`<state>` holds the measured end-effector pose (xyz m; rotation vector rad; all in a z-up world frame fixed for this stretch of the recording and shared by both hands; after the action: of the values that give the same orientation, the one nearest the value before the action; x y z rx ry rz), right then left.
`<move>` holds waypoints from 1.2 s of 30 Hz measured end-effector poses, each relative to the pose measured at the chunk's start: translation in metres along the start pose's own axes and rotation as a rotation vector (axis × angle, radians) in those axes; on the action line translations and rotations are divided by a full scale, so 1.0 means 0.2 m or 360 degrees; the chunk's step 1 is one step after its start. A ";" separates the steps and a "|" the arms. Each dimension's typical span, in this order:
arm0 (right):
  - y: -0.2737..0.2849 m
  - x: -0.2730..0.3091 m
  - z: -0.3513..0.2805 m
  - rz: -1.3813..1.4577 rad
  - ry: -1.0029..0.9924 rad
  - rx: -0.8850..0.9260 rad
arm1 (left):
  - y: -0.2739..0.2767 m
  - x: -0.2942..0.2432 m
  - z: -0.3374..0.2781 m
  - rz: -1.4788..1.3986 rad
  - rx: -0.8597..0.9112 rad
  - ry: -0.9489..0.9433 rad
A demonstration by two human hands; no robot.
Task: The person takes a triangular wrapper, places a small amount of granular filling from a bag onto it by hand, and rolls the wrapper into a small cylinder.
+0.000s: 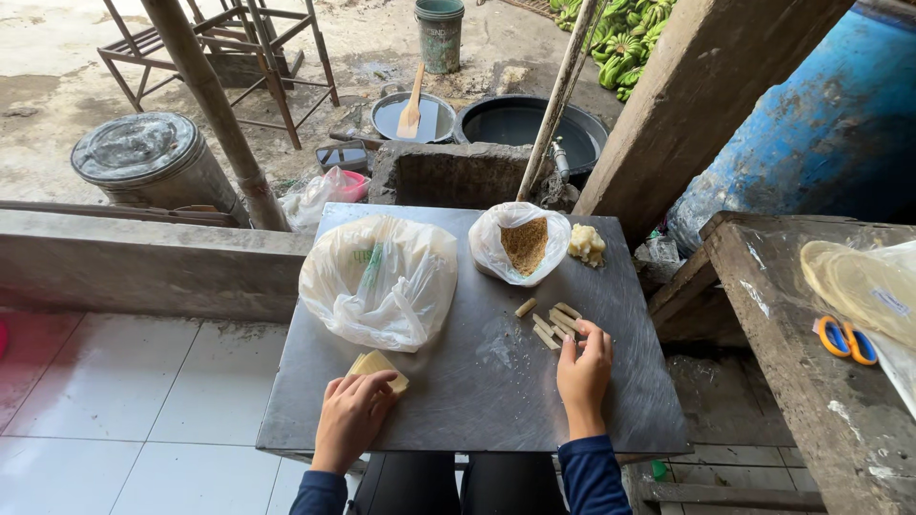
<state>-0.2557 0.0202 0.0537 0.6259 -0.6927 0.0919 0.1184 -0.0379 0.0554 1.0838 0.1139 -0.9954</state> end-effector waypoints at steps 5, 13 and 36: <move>0.01 0.01 0.00 0.0042 0.0014 -0.0032 | 0.02 0.01 0.00 -0.0052 -0.0009 0.0106; 0.04 0.03 -0.02 0.0161 -0.0077 -0.0041 | 0.08 -0.03 -0.02 0.0121 -0.0115 0.0142; 0.05 0.04 -0.05 0.0338 0.0077 0.0039 | 0.11 -0.06 -0.05 -0.0102 -0.0183 0.0320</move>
<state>-0.2464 0.0334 0.0577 0.5703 -0.7102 0.3117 0.1314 -0.0203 0.0724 1.0779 0.3675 -0.9238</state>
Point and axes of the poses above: each hand's wrist, its own z-axis towards the middle knuckle, its own y-axis out of the back of the hand, x = y × z, the point moved 4 cm from there along z, towards the middle knuckle, and after that the axes turned 1 degree about -x, right-handed, at the moved point
